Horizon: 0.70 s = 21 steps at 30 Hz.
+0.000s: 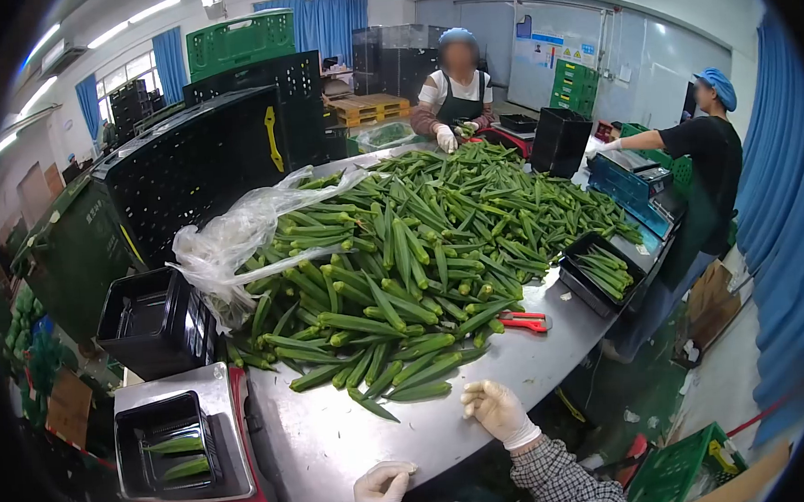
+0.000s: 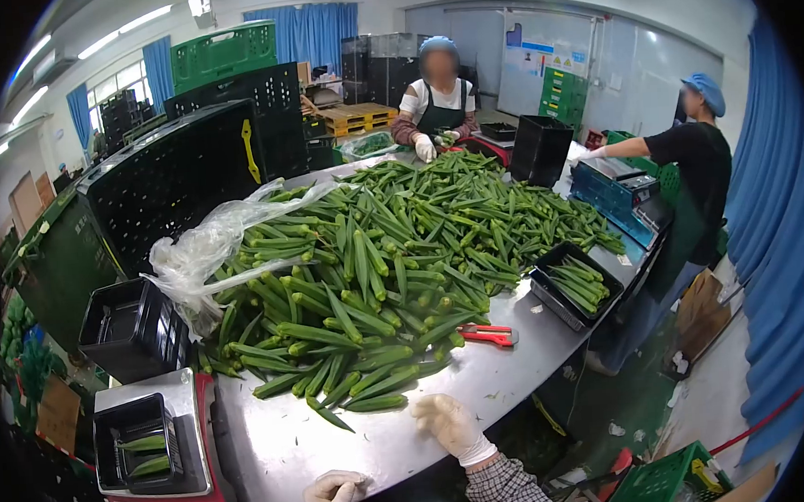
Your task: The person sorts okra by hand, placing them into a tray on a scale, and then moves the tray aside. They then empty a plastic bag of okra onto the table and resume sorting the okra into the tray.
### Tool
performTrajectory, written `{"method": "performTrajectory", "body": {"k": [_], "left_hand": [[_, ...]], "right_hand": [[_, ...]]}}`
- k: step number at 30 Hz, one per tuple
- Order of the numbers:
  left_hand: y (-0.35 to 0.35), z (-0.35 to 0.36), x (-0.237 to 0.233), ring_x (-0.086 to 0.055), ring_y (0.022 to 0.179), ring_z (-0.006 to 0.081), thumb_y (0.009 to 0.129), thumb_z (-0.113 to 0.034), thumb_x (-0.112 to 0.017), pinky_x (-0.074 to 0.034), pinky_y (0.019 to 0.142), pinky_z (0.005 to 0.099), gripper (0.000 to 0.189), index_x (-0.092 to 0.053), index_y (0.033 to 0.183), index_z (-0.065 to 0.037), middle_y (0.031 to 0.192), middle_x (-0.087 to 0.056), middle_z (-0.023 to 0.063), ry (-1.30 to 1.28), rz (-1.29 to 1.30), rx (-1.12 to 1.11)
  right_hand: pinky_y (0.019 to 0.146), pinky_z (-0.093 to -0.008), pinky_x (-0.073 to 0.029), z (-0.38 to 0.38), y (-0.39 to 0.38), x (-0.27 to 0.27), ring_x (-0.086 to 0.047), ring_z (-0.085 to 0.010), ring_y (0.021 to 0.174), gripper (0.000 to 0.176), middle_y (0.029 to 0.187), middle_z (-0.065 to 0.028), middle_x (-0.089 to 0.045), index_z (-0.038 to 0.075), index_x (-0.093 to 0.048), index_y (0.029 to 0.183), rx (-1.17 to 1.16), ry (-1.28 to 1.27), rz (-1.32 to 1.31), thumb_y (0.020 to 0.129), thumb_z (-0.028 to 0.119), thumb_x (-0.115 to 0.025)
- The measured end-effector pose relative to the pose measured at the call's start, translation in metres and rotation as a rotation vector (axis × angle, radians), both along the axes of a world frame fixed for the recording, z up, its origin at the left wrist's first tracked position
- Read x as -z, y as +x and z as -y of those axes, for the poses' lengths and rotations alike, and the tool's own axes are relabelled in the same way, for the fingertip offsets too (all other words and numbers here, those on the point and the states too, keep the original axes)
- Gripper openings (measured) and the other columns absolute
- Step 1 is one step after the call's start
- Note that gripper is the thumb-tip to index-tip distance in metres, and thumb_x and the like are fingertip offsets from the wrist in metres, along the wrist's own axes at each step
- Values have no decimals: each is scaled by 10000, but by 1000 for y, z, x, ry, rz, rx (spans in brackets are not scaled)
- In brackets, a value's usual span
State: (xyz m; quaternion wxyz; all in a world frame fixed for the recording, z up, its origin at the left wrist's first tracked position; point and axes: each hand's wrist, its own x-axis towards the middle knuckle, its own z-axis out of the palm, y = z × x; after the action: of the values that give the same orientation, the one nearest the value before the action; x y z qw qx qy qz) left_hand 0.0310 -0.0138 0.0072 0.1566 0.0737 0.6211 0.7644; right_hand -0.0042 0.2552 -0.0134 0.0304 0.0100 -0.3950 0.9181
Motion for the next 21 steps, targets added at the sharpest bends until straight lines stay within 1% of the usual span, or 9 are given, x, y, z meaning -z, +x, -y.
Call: {"method": "performTrajectory", "body": {"k": [6, 9, 11, 17, 21], "left_hand": [[-1, -1, 3, -599, 750, 116, 900, -132, -576, -482, 701, 248, 164, -678, 943, -11, 842, -673, 44, 11, -41, -7], [1, 0, 2, -604, 766, 119, 905, -135, -569, -483, 716, 251, 170, -675, 953, -11, 851, -675, 47, -10, -36, 7], [2, 0, 1, -604, 773, 120, 908, -135, -564, -483, 722, 252, 174, -673, 962, -10, 855, -675, 51, -17, 11, 20], [1, 3, -6, -607, 772, 123, 906, -140, -571, -486, 724, 255, 179, -669, 978, -9, 861, -676, 56, -77, 7, 49], [1, 3, -4, -609, 773, 125, 902, -132, -575, -486, 730, 254, 174, -666, 981, -6, 857, -675, 58, -12, 7, 51]], "right_hand": [[810, -388, -482, -10, -10, 8, -618, -230, 838, 398, 1004, -164, -641, -32, -573, 1109, -118, -293, -7, 939, 312, -467], [834, -397, -475, -13, -11, 8, -616, -227, 851, 409, 1026, -166, -635, -30, -561, 1127, -145, -340, 12, 946, 319, -448], [837, -399, -475, -12, -10, 7, -614, -226, 857, 409, 1033, -166, -632, -30, -560, 1127, -151, -336, -8, 946, 319, -447], [840, -402, -473, -13, -11, 8, -613, -227, 856, 407, 1027, -163, -633, -28, -562, 1123, -144, -322, 6, 943, 320, -453], [837, -401, -473, -11, -10, 4, -612, -226, 853, 400, 1022, -161, -633, -27, -563, 1121, -139, -308, 13, 940, 315, -459]]}}
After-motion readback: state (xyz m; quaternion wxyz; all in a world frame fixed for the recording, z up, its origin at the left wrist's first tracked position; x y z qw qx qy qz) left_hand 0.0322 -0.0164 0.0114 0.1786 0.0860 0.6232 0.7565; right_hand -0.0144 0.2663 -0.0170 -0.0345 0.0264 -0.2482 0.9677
